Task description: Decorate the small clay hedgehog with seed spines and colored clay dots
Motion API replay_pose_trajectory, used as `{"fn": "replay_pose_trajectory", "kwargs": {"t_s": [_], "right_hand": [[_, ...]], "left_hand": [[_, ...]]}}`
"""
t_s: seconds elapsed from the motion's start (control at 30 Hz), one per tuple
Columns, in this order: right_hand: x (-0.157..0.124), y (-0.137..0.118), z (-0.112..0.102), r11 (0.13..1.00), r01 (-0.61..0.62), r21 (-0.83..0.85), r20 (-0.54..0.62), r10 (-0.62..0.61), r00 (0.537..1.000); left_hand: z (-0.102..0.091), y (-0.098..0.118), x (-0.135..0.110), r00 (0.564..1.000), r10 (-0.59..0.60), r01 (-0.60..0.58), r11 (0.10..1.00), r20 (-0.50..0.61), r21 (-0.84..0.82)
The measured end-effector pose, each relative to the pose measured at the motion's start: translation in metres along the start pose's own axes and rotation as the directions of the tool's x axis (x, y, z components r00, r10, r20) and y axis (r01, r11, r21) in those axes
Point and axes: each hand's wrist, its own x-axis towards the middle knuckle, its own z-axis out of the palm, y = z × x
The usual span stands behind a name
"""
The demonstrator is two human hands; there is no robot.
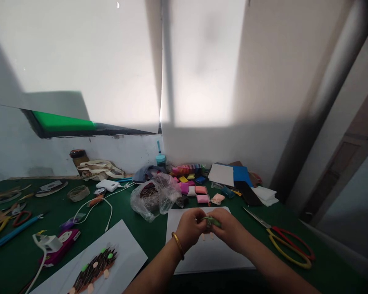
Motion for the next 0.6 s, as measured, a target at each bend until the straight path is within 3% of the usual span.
{"fn": "replay_pose_trajectory", "kwargs": {"t_s": [0.17, 0.27, 0.33, 0.43, 0.53, 0.6], "right_hand": [[-0.004, 0.011, 0.007, 0.998, -0.058, -0.019, -0.009, 0.058, 0.998], [-0.003, 0.03, 0.006, 0.993, -0.112, 0.031, -0.076, 0.114, 0.991], [-0.001, 0.051, 0.006, 0.989, -0.15, 0.003, -0.151, 0.148, 0.977], [0.003, 0.092, 0.011, 0.961, -0.242, -0.131, -0.225, 0.208, 0.952], [0.003, 0.131, 0.023, 0.909, -0.318, -0.27, -0.273, 0.244, 0.93], [-0.001, 0.149, 0.033, 0.887, -0.335, -0.319, -0.262, 0.258, 0.93]], "left_hand": [[-0.006, -0.012, 0.003, 0.988, 0.033, -0.01, 0.988, -0.148, 0.155], [-0.012, -0.025, 0.008, 0.967, -0.176, 0.16, 0.982, -0.183, -0.102], [-0.014, -0.031, 0.01, 0.944, -0.313, 0.245, 0.875, -0.102, -0.418], [-0.013, -0.033, 0.009, 0.917, -0.396, 0.298, 0.597, 0.049, -0.745], [-0.01, -0.031, 0.004, 0.891, -0.413, 0.353, 0.366, 0.189, -0.861], [-0.009, -0.031, 0.001, 0.886, -0.4, 0.365, 0.287, 0.235, -0.886]]}}
